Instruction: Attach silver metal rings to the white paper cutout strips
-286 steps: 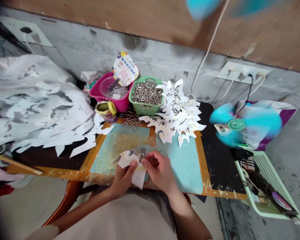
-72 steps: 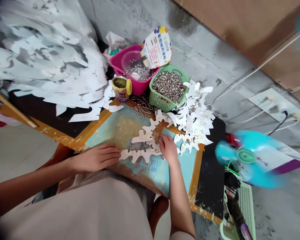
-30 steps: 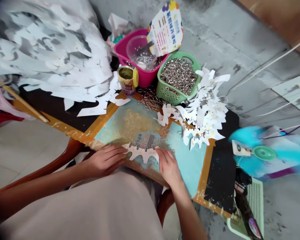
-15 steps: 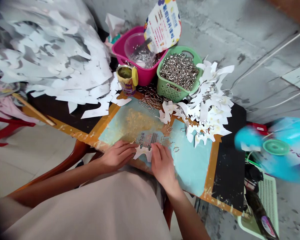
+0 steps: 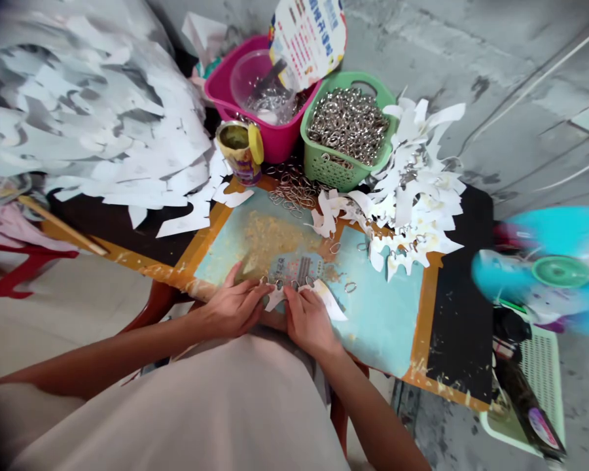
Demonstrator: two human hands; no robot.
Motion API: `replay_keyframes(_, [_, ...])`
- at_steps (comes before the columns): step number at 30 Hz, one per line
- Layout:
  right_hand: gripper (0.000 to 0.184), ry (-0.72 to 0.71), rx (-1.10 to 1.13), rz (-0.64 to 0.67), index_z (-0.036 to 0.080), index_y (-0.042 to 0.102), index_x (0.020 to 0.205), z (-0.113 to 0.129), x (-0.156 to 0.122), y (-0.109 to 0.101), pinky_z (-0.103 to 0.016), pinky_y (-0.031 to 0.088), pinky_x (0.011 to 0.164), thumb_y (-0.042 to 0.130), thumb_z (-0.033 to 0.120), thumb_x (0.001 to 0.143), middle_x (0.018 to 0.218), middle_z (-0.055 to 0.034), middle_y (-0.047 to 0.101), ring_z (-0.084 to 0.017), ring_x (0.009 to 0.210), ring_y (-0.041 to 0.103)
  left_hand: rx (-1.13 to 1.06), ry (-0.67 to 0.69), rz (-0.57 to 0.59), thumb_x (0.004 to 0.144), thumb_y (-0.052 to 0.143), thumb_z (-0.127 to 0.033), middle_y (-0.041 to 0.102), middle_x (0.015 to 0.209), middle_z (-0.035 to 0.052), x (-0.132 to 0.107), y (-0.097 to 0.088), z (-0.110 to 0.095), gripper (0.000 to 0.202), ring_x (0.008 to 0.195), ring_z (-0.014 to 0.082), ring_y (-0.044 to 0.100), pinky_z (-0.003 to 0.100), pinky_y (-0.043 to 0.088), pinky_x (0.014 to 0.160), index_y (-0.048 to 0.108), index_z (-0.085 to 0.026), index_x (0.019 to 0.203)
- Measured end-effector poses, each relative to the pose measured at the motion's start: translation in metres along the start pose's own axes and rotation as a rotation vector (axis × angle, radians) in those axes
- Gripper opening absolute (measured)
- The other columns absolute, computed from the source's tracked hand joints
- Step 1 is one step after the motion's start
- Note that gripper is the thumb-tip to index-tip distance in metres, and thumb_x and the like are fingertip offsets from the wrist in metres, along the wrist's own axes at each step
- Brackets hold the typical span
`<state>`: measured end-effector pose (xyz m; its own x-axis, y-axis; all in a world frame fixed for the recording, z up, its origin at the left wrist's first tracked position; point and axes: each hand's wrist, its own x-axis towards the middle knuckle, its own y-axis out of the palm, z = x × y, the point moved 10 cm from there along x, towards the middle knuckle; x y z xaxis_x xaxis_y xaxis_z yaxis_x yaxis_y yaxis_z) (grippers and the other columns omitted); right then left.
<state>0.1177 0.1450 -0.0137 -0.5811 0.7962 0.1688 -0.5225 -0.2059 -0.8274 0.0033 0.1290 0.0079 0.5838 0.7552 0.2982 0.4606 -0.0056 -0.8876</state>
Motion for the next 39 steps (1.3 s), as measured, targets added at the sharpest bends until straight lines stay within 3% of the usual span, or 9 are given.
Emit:
replay_keyframes(6, [0.027,-0.094,-0.119,0.112,0.016,0.061,0.121,0.011,0.002,0.006,-0.043,0.050,0.086,0.048,0.018,0.097,0.120,-0.0119,0.068,-0.025,0.096,0.056,0.033,0.073,0.066,0.093,0.048,-0.017,0.069,0.118,0.0124,0.004,0.001,-0.005,0.036,0.107,0.0238,0.061,0.063,0.014,0.120,0.054,-0.012,0.129])
replay_keyframes(11, [0.021,-0.047,-0.161,0.102,0.015,0.067,0.107,0.015,0.008,0.004,-0.041,0.050,0.083,0.050,0.022,0.097,0.106,-0.0123,0.070,-0.025,0.091,0.055,0.047,0.073,0.074,0.094,0.047,-0.017,0.069,0.119,0.0108,0.004,0.002,-0.006,0.029,0.108,0.0230,0.060,0.060,0.017,0.120,0.061,-0.013,0.119])
replay_keyframes(15, [0.019,0.011,0.029,0.095,0.018,0.065,0.108,0.010,0.008,-0.004,-0.042,0.050,0.089,0.050,0.023,0.098,0.107,-0.0108,0.069,-0.025,0.098,0.059,0.052,0.038,0.029,0.094,0.048,-0.019,0.067,0.121,0.0132,0.000,-0.001,-0.004,0.030,0.118,0.0263,0.056,0.066,0.010,0.119,0.062,-0.014,0.120])
replay_keyframes(18, [0.020,0.165,0.306,-0.021,0.023,0.059,0.115,-0.010,0.001,-0.019,-0.037,0.053,0.089,0.047,0.023,0.099,0.113,-0.0072,0.068,-0.021,0.101,0.063,0.083,-0.020,-0.012,0.092,0.050,-0.019,0.063,0.125,0.0166,-0.004,-0.003,-0.002,0.032,0.125,0.0307,0.052,0.074,0.005,0.114,0.062,-0.015,0.121])
replay_keyframes(21, [0.024,0.304,0.375,-0.221,0.024,0.053,0.122,-0.027,-0.009,-0.034,-0.035,0.055,0.082,0.045,0.023,0.100,0.114,-0.0077,0.065,-0.019,0.094,0.064,0.096,-0.064,-0.040,0.090,0.052,-0.018,0.061,0.126,0.0179,-0.008,-0.004,-0.002,0.037,0.125,0.0327,0.052,0.078,0.005,0.111,0.061,-0.017,0.126])
replay_keyframes(23, [0.029,0.226,0.297,-0.231,0.024,0.052,0.126,-0.016,-0.006,-0.034,-0.038,0.055,0.087,0.047,0.021,0.098,0.116,-0.0088,0.065,-0.021,0.099,0.063,0.088,-0.083,-0.036,0.089,0.054,-0.018,0.060,0.128,0.0176,-0.010,-0.004,-0.001,0.041,0.125,0.0332,0.052,0.079,0.006,0.111,0.060,-0.019,0.129])
replay_keyframes(28, [0.043,-0.065,0.110,-0.058,0.021,0.048,0.137,0.023,0.011,-0.011,-0.042,0.052,0.094,0.046,0.013,0.095,0.121,-0.0106,0.067,-0.025,0.111,0.059,0.061,-0.044,-0.057,0.089,0.055,-0.020,0.062,0.130,0.0155,-0.024,-0.015,0.001,0.047,0.124,0.0310,0.055,0.073,0.007,0.115,0.054,-0.021,0.136])
replay_keyframes(33, [0.042,-0.105,0.009,-0.018,0.016,0.047,0.139,0.029,0.017,-0.004,-0.041,0.051,0.090,0.043,0.014,0.097,0.122,-0.0139,0.067,-0.024,0.107,0.060,0.061,-0.033,-0.134,0.087,0.056,-0.020,0.070,0.122,0.0101,-0.039,-0.027,0.007,0.050,0.123,0.0287,0.056,0.064,0.000,0.121,0.051,-0.018,0.137])
replay_keyframes(39, [0.043,-0.076,-0.096,0.061,0.016,0.047,0.141,0.031,0.017,0.016,-0.045,0.045,0.090,0.045,0.021,0.098,0.104,-0.0116,0.074,-0.028,0.108,0.060,0.025,-0.117,0.062,0.091,0.048,-0.025,0.065,0.128,0.0163,-0.037,-0.001,0.016,0.056,0.124,0.0313,0.057,0.071,-0.005,0.116,0.040,-0.013,0.145])
